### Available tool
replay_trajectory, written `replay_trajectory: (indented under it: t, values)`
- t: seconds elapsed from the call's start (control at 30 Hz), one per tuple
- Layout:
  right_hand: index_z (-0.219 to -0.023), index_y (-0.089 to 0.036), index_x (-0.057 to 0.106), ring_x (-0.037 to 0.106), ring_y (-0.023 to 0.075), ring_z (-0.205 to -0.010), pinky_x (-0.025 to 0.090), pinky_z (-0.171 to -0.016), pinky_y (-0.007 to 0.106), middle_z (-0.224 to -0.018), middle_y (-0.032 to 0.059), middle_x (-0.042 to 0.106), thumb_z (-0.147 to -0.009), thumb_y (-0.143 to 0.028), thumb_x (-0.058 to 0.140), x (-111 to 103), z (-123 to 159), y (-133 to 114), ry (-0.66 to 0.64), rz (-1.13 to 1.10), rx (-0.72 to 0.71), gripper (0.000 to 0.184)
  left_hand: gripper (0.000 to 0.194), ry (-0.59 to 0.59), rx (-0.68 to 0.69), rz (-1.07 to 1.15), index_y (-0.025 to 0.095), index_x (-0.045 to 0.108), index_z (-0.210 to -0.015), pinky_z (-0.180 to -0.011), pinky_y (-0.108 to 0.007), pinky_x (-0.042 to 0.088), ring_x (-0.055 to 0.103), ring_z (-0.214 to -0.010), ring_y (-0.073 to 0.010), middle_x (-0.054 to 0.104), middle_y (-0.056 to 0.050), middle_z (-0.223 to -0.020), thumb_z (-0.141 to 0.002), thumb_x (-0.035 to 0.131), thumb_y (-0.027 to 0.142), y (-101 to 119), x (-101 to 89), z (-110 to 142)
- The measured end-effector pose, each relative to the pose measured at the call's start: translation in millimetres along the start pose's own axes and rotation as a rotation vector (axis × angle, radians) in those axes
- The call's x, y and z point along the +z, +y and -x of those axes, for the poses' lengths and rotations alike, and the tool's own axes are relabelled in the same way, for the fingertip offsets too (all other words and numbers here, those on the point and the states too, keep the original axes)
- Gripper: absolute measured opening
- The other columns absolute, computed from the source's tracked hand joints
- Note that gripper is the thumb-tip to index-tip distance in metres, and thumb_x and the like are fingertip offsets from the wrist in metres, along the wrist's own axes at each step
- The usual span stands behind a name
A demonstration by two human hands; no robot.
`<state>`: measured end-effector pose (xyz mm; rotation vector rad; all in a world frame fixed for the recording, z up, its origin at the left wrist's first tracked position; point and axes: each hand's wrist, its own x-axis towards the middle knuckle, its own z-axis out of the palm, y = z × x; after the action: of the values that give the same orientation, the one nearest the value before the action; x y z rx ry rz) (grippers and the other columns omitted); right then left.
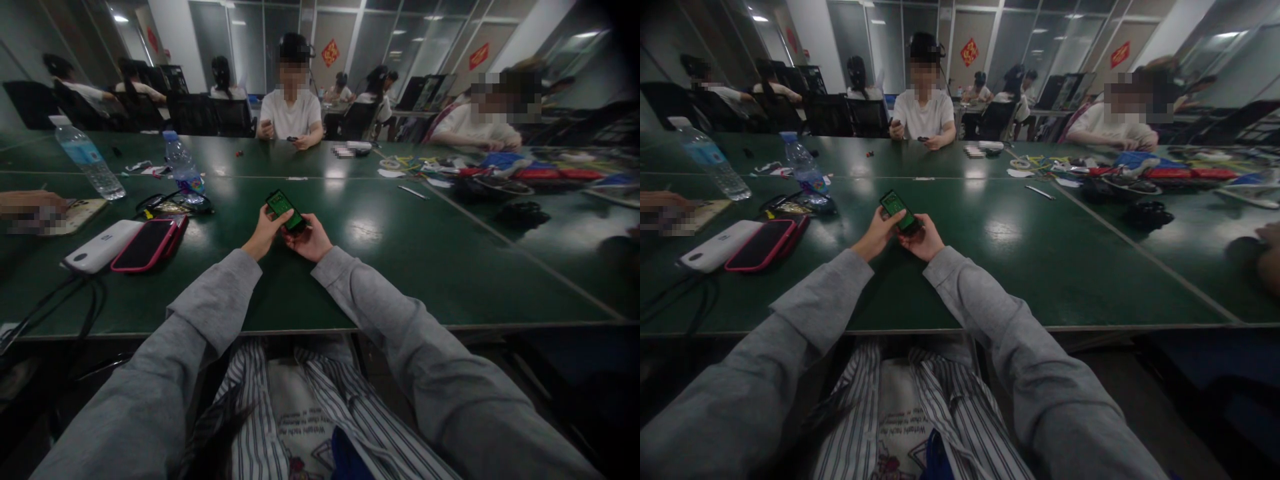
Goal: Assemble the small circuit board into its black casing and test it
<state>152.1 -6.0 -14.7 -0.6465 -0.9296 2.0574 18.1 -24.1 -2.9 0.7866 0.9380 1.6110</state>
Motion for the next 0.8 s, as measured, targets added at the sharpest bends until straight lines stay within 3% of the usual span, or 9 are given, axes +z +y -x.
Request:
replay_trajectory:
  t: [0.2,0.4,0.53,0.67,0.8]
  values:
    - [-0.085,-0.021,0.059,0.057,0.0185,-0.063,0.054,-0.059,0.034,-0.074,0.0061,0.062,-0.083,-0.064,0.051,-1.1,-0.9,-0.1,-0.044,0.139,-0.051,0.044,0.071,-0.077,-0.029,0.04,0.028,0.054,-0.122,-0.086,-0.03,0.052,0.064,-0.097,-0.0164,0.065,0.0,-0.101,-0.062,0.089,0.016,0.1,-0.9,3.0]
    - [-0.086,-0.023,0.058,0.06,0.0219,-0.072,0.057,-0.065,0.04,-0.074,0.0056,0.061,-0.083,-0.072,0.052,-2.0,-4.6,1.9,-0.048,0.287,-0.183,0.049,0.074,-0.055,0.029,0.015,0.033,0.052,-0.128,-0.088,-0.031,0.053,0.063,-0.103,-0.0176,0.065,0.0,-0.107,-0.065,0.087,0.013,0.4,0.2,5.1]
    - [-0.089,-0.024,0.059,0.061,0.0229,-0.074,0.057,-0.066,0.041,-0.077,0.0061,0.062,-0.083,-0.073,0.05,-3.3,-7.1,2.8,-0.016,0.322,-0.204,0.051,0.077,-0.046,-0.005,0.013,0.034,0.053,-0.127,-0.087,-0.032,0.053,0.063,-0.102,-0.0185,0.065,0.0,-0.106,-0.062,0.088,0.013,2.5,1.7,7.4]
    - [-0.089,-0.023,0.06,0.06,0.0211,-0.072,0.057,-0.064,0.039,-0.078,0.0058,0.062,-0.086,-0.069,0.052,-3.4,-7.0,1.9,0.031,0.188,-0.101,0.047,0.08,-0.028,-0.02,0.023,0.036,0.053,-0.127,-0.09,-0.031,0.052,0.062,-0.106,-0.0178,0.064,0.001,-0.111,-0.059,0.088,0.011,3.4,3.8,9.4]
    - [-0.089,-0.022,0.06,0.058,0.0177,-0.068,0.054,-0.059,0.032,-0.079,0.0056,0.062,-0.09,-0.061,0.05,-3.6,-6.1,0.8,0.041,0.012,0.039,0.041,0.078,-0.058,0.048,-0.021,0.034,0.052,-0.126,-0.09,-0.032,0.052,0.062,-0.106,-0.0187,0.065,0.0,-0.112,-0.06,0.089,0.016,0.1,1.8,5.7]
